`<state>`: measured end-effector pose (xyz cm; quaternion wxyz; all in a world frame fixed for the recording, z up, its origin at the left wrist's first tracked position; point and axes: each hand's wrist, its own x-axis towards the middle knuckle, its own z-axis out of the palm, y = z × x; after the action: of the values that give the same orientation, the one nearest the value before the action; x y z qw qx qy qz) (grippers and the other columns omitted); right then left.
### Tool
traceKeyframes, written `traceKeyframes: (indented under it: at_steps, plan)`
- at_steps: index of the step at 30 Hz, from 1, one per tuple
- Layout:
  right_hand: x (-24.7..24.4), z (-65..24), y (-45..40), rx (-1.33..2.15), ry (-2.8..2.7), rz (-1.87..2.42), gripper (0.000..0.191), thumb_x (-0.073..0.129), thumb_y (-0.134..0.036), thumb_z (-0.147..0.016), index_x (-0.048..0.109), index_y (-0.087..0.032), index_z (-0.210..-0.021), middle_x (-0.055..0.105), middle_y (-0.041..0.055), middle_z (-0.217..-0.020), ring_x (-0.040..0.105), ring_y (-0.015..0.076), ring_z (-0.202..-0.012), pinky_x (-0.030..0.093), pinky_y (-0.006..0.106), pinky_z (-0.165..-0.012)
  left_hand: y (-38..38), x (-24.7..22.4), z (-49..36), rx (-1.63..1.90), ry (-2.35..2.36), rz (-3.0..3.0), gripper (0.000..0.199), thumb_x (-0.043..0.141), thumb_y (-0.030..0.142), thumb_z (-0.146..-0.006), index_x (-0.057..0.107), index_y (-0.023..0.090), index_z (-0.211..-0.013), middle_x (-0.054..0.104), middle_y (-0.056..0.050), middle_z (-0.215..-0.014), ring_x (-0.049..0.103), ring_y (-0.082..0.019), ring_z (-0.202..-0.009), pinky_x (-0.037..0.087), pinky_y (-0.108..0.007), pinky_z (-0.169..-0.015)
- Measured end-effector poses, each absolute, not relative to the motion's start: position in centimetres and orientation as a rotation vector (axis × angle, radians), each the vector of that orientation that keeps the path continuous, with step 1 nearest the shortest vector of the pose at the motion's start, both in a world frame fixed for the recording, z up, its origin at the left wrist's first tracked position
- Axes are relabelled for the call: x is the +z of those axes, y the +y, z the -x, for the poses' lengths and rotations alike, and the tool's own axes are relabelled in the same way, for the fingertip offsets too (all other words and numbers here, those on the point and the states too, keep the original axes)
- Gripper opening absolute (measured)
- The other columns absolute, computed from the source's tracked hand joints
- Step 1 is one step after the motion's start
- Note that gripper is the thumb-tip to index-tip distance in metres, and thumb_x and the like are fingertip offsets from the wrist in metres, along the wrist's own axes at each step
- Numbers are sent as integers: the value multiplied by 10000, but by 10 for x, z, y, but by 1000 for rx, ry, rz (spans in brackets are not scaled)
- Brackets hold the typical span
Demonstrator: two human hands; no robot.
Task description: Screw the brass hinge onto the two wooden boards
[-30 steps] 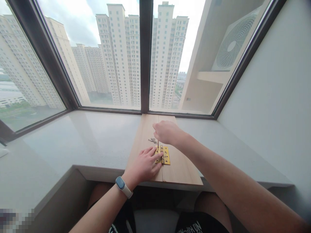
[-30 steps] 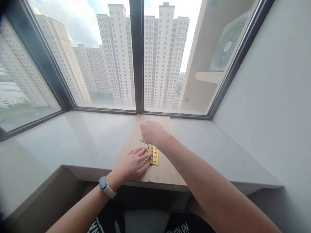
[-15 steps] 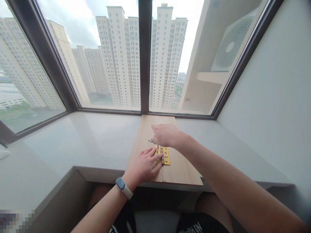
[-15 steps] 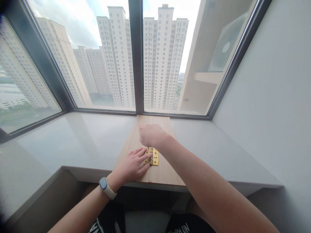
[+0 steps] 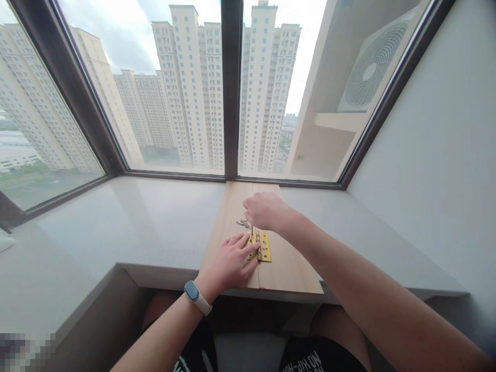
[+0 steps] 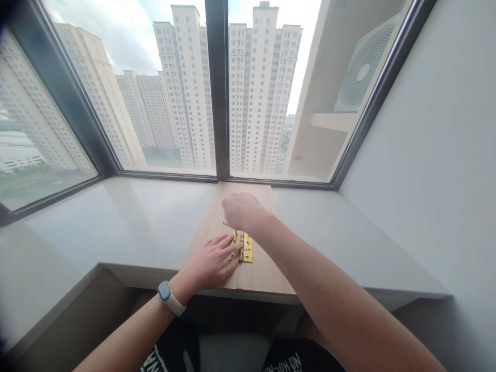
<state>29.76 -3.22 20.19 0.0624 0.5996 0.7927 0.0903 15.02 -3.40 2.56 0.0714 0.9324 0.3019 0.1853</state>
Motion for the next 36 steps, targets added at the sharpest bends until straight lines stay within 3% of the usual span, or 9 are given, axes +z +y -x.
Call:
traceKeyframes:
  at_steps: [5,11,20,26,33,36]
  plan:
    - [194,-291,-30,197,2239,-2102,299,477,-258,-953,739,-132,-1022,753,196,-1008,725,267,-919,500,313,-752,-33,24,-150,558,911,-2800,474,456,485,-1018,501,345,-1469,436,-83,-1585,382,-338,-1456,393,-549,-1127]
    - [193,-300,-28,137,2349,-1909,376,530,-334,-940,596,-144,-1257,748,166,-1041,718,291,-915,493,328,-707,-34,25,-149,564,911,-2804,468,459,485,-1018,508,343,-1462,444,-82,-1578,385,-335,-1453,397,-544,-1124]
    - [202,-304,-26,225,2441,-1677,221,579,-299,-919,707,-151,-1020,742,167,-956,702,276,-840,450,308,-635,-34,25,-149,574,902,-2806,469,458,486,-1017,517,343,-1459,450,-83,-1571,390,-333,-1448,405,-536,-1117]
    - [202,-300,-28,220,2425,-1749,276,525,-301,-941,730,-129,-1010,749,182,-941,707,272,-852,468,311,-680,-34,24,-150,578,907,-2807,468,455,484,-1018,520,340,-1458,450,-86,-1573,387,-334,-1452,397,-537,-1124]
    - [196,-290,-28,176,2233,-2123,297,488,-272,-947,724,-122,-1044,747,202,-1034,715,270,-917,494,313,-751,-33,24,-150,565,906,-2802,475,451,488,-1020,505,342,-1469,441,-84,-1580,379,-335,-1458,392,-538,-1127]
    - [193,-294,-30,206,2308,-2031,316,480,-305,-956,668,-133,-1142,745,185,-1024,716,276,-888,492,330,-726,-33,25,-150,561,910,-2805,474,443,496,-1021,504,346,-1467,440,-84,-1579,376,-334,-1460,396,-541,-1123]
